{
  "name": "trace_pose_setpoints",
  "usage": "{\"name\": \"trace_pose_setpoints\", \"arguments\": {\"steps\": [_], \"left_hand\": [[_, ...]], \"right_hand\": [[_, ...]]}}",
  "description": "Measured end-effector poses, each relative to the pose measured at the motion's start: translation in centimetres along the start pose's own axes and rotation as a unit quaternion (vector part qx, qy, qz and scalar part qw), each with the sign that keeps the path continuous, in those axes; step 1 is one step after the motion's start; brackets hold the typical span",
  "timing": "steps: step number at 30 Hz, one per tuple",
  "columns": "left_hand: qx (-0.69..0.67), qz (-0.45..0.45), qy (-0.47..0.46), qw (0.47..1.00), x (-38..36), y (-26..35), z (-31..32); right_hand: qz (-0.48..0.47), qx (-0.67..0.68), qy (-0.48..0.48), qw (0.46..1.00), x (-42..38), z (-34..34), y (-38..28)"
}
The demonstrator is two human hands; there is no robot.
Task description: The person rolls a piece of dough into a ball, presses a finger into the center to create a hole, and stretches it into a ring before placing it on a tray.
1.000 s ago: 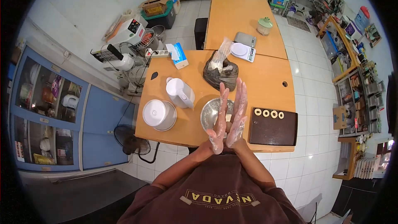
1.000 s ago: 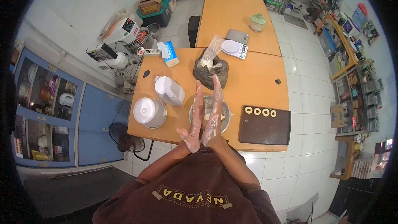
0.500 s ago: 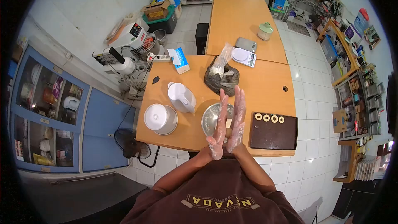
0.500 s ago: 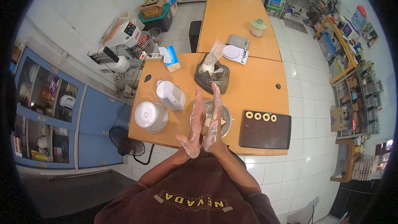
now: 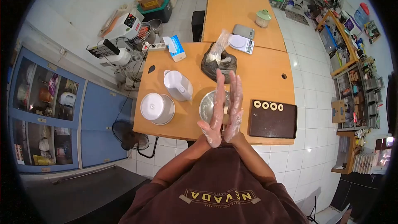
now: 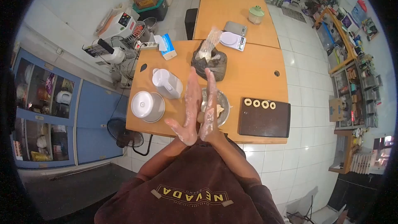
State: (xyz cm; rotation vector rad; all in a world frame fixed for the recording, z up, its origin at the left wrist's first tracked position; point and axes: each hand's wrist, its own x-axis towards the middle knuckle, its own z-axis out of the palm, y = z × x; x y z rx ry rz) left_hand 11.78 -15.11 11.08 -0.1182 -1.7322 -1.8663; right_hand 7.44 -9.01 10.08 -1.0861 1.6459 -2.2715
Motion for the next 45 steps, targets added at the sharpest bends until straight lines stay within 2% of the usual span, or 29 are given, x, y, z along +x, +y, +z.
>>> {"name": "trace_pose_setpoints", "arguments": {"steps": [2, 3, 5, 7, 12, 17, 19, 20, 22, 24, 25, 26, 30, 33, 35, 36, 37, 40, 41, 42, 44, 45], "left_hand": [[-0.002, 0.027, 0.023, 0.999, 1.3, 0.0, -0.8], [0.05, 0.032, 0.027, 0.998, 1.9, -0.3, -1.6], [0.025, 0.018, 0.04, 0.999, 1.9, -1.5, -2.0], [0.024, -0.001, 0.031, 0.999, 1.8, -2.0, -1.7], [0.012, -0.017, -0.005, 1.0, -0.5, -1.5, -0.2], [0.051, 0.002, 0.029, 0.998, 2.2, 0.2, -1.6], [0.098, -0.01, 0.037, 0.994, 2.8, 0.1, -2.4], [0.078, -0.003, 0.03, 0.996, 2.5, -0.4, -2.3], [0.039, 0.008, 0.014, 0.999, 1.5, -2.5, -1.6], [-0.016, 0.065, -0.018, 0.998, 1.0, -2.9, -0.9], [-0.008, 0.022, -0.01, 1.0, 0.0, -2.3, -0.3], [0.0, -0.021, -0.002, 1.0, -0.4, -1.7, 0.1], [0.027, 0.009, 0.014, 1.0, 1.2, 0.3, -0.7], [0.057, 0.008, 0.028, 0.998, 2.2, -0.9, -2.1], [0.01, 0.043, 0.004, 0.999, 1.6, -2.1, -2.0], [-0.015, 0.03, 0.001, 0.999, 1.0, -2.4, -1.6], [-0.039, 0.017, -0.002, 0.999, 0.4, -2.7, -1.2], [-0.139, -0.049, 0.027, 0.989, -1.0, -2.8, 0.6], [-0.186, -0.067, 0.041, 0.979, -1.1, -2.8, 0.8], [-0.287, -0.129, 0.046, 0.948, -1.1, -2.4, 0.7], [-0.478, -0.239, 0.055, 0.843, -0.4, -1.4, 0.1], [-0.545, -0.255, 0.071, 0.796, -0.8, -2.8, -0.4]], "right_hand": [[0.001, 0.011, -0.032, 0.999, -1.1, 0.0, 1.2], [-0.001, 0.019, -0.049, 0.999, -1.6, 0.2, 1.5], [-0.003, 0.038, -0.061, 0.997, -2.1, 0.4, 1.5], [0.008, 0.054, -0.049, 0.997, -1.5, 0.7, 0.6], [-0.011, -0.043, -0.007, 0.999, 0.7, -0.2, -0.9], [0.038, 0.001, -0.049, 0.998, -1.6, 0.4, 3.0], [0.005, 0.01, -0.069, 0.998, -1.4, 0.1, 1.9], [-0.012, 0.016, -0.079, 0.997, -1.3, 0.0, 1.3], [-0.027, -0.011, -0.049, 0.998, -0.2, 0.3, 0.1], [-0.045, -0.076, 0.0, 0.996, 1.1, 0.7, -0.7], [-0.046, -0.084, 0.022, 0.995, 1.8, 0.3, -0.9], [-0.042, -0.079, 0.029, 0.996, 2.1, 0.0, -0.8], [0.004, -0.037, 0.001, 0.999, 0.7, 0.1, 0.6], [0.042, -0.026, -0.03, 0.998, -1.0, 0.7, 0.0], [0.037, -0.025, -0.032, 0.998, -1.1, 0.8, -0.3], [0.032, -0.03, -0.024, 0.999, -0.7, 0.8, -0.2], [-0.028, -0.069, -0.014, 0.997, -0.1, 0.7, 0.1], [-0.025, 0.035, -0.023, 0.999, 1.3, -0.5, -0.5], [-0.028, 0.011, -0.025, 0.999, 1.3, -0.6, -0.2], [-0.029, -0.014, -0.028, 0.999, 1.1, -0.7, 0.2], [-0.035, -0.064, -0.038, 0.997, 0.9, -1.0, 0.9], [-0.038, -0.089, -0.043, 0.994, 0.8, -1.2, 1.2]]}}
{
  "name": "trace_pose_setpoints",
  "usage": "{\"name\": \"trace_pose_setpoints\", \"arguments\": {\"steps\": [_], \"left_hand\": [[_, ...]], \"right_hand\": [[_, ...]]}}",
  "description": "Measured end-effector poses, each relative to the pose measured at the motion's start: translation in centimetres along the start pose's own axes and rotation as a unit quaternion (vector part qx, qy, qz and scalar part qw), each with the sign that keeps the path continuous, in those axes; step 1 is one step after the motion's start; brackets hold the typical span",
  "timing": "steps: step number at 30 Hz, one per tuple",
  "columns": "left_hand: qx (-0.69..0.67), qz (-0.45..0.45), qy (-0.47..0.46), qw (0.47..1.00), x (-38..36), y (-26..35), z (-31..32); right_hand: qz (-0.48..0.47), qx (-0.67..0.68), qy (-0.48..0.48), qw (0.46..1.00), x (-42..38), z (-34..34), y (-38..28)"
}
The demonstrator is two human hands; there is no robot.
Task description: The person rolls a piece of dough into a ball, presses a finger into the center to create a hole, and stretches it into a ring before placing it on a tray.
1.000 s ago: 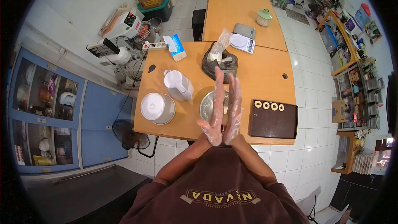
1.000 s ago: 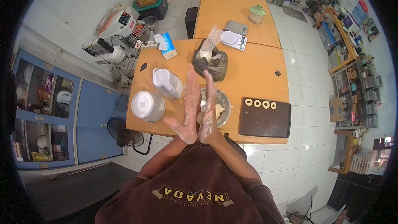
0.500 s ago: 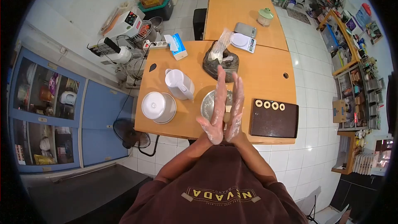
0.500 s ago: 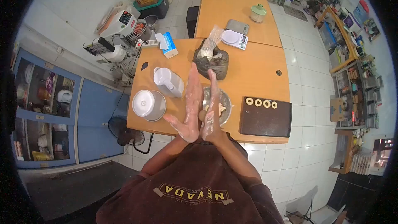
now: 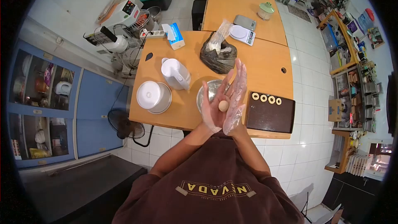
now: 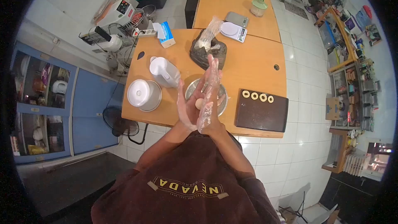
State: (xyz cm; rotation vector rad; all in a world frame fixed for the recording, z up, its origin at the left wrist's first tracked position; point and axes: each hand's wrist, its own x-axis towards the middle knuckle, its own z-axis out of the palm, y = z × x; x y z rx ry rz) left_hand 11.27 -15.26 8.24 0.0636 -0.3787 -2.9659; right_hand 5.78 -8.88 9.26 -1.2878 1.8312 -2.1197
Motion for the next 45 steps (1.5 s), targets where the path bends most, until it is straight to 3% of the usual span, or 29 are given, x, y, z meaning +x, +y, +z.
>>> {"name": "trace_pose_setpoints", "arguments": {"steps": [3, 6, 10, 13, 17, 24, 27, 33, 36, 45], "left_hand": [[-0.151, -0.038, -0.03, 0.987, 0.8, -0.2, -1.4], [-0.185, -0.023, -0.021, 0.982, 1.0, 0.3, -1.5], [-0.114, 0.018, 0.006, 0.993, 0.8, 1.0, -1.0], [-0.063, 0.032, -0.004, 0.998, 0.7, 1.5, -1.2], [0.01, 0.066, 0.021, 0.998, 0.5, 1.5, 0.0], [0.007, 0.065, 0.011, 0.998, 0.6, 1.9, -0.6], [-0.002, 0.066, 0.008, 0.998, 0.5, 1.9, -0.8], [-0.03, 0.059, 0.011, 0.998, 0.7, 2.0, -0.9], [-0.016, 0.058, 0.016, 0.998, 0.7, 2.1, -0.7], [0.003, 0.072, -0.007, 0.997, 0.7, 1.7, -0.3]], "right_hand": [[-0.025, -0.032, 0.017, 0.999, 0.2, -0.9, 0.0], [-0.04, -0.066, 0.041, 0.996, 0.6, -2.4, -0.9], [0.005, -0.204, 0.008, 0.979, 0.2, -4.7, -1.8], [0.014, -0.271, -0.092, 0.958, -0.7, -4.9, -1.3], [0.031, -0.259, -0.112, 0.959, -2.0, -4.1, -0.9], [0.018, -0.246, -0.083, 0.966, -2.5, -3.8, -0.3], [0.043, -0.168, -0.096, 0.98, -2.7, -3.8, -0.3], [0.024, -0.202, -0.123, 0.971, -2.2, -3.4, -1.3], [0.023, -0.215, -0.093, 0.972, -1.8, -3.7, -1.4], [0.087, -0.066, 0.033, 0.994, -1.5, -3.7, 0.7]]}}
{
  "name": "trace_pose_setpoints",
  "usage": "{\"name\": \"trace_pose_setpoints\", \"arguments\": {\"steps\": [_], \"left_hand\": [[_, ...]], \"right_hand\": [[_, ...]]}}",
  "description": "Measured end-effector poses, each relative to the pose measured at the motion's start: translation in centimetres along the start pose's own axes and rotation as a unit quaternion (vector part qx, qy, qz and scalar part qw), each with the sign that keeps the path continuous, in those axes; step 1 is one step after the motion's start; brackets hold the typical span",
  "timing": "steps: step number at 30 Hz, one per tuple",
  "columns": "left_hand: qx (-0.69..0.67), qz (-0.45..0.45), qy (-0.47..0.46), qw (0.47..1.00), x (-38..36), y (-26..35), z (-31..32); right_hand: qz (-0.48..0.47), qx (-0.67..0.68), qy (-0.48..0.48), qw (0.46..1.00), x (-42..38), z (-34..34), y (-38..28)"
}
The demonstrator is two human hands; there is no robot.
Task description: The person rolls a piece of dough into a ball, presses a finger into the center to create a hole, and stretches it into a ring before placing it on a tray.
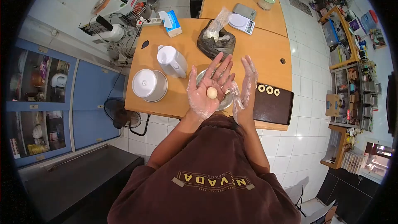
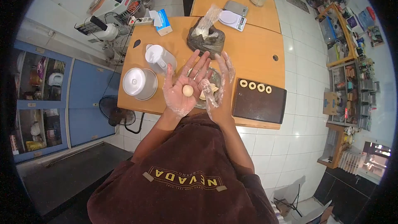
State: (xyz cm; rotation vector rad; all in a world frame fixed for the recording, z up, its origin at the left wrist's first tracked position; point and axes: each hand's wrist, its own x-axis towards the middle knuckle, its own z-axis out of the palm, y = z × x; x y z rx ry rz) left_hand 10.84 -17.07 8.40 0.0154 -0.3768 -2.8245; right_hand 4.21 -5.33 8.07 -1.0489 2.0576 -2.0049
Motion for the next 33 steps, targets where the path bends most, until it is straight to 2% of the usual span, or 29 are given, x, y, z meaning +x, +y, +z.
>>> {"name": "trace_pose_setpoints", "arguments": {"steps": [4, 8, 12, 18, 24, 27, 33], "left_hand": [[0.01, 0.014, -0.03, 0.999, 0.0, 0.2, 0.5], [0.01, 0.012, -0.039, 0.999, 0.0, 0.3, 0.7], [0.005, 0.004, -0.044, 0.999, -0.1, 0.4, 0.8], [-0.005, -0.003, -0.052, 0.999, 0.0, 0.5, 1.0], [-0.023, -0.005, -0.067, 0.997, 0.3, 0.4, 1.0], [-0.019, -0.011, -0.071, 0.997, 0.5, 0.4, 1.1], [-0.024, -0.015, -0.066, 0.997, 0.8, 0.3, 1.2]], "right_hand": [[0.103, 0.137, -0.01, 0.985, -1.6, 1.5, 1.6], [0.147, 0.209, -0.049, 0.966, -3.0, 2.9, 2.0], [0.209, 0.221, -0.081, 0.949, -3.1, 2.6, 0.8], [0.256, 0.292, -0.078, 0.918, -3.3, 2.9, 1.1], [0.225, 0.288, -0.081, 0.927, -3.4, 2.9, 1.8], [0.244, 0.309, -0.075, 0.916, -3.3, 2.9, 1.4], [0.193, 0.251, -0.079, 0.945, -3.3, 3.0, 1.7]]}}
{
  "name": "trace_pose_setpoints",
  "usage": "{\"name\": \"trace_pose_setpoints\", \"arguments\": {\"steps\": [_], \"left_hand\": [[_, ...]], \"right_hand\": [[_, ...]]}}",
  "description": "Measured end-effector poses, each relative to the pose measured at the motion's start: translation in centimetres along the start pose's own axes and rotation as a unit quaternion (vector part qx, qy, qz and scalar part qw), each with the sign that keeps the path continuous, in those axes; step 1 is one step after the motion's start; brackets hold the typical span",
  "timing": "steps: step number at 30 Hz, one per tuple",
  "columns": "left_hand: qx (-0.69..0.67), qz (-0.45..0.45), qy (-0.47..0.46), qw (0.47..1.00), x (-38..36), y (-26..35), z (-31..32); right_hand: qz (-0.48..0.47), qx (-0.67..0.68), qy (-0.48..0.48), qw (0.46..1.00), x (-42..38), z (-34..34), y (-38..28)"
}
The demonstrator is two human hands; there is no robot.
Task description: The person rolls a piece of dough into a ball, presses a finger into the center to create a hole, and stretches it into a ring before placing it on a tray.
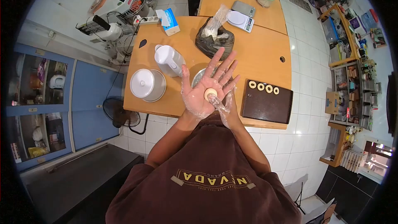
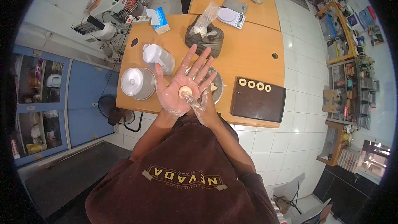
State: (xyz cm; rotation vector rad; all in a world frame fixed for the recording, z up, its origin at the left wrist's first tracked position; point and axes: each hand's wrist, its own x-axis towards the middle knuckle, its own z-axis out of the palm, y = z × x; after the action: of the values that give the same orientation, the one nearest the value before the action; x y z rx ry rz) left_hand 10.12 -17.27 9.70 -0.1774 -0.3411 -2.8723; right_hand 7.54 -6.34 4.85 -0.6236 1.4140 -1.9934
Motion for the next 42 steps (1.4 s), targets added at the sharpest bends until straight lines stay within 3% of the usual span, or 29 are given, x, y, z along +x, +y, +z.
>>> {"name": "trace_pose_setpoints", "arguments": {"steps": [6, 9, 12, 15, 21, 27, 30, 42], "left_hand": [[0.011, -0.008, -0.012, 1.0, 0.2, -0.1, 0.0], [0.024, -0.005, -0.014, 1.0, 0.2, -0.2, 0.1], [0.022, -0.005, -0.014, 1.0, 0.2, -0.1, 0.5], [0.017, -0.006, -0.017, 1.0, 0.3, 0.0, 1.1], [0.009, -0.003, -0.02, 1.0, 0.2, 0.1, 1.7], [-0.02, 0.007, -0.019, 1.0, 0.2, 0.2, 2.1], [-0.021, 0.008, -0.021, 1.0, 0.1, 0.3, 2.2], [0.009, 0.008, -0.016, 1.0, -0.7, 0.1, 2.0]], "right_hand": [[-0.032, -0.01, 0.002, 0.999, 0.3, -0.1, 0.2], [0.029, 0.074, -0.002, 0.997, 0.1, -0.1, 0.4], [-0.002, 0.025, -0.005, 1.0, 0.2, 0.2, -0.3], [0.013, 0.081, -0.006, 0.997, 0.0, 0.6, -0.4], [-0.045, -0.024, -0.01, 0.999, 0.2, 0.7, -0.5], [-0.047, -0.029, 0.013, 0.998, -0.2, 1.3, -0.4], [-0.034, 0.033, 0.01, 0.999, -0.3, 1.7, -0.6], [-0.078, -0.018, 0.032, 0.996, -0.3, 1.9, -0.3]]}}
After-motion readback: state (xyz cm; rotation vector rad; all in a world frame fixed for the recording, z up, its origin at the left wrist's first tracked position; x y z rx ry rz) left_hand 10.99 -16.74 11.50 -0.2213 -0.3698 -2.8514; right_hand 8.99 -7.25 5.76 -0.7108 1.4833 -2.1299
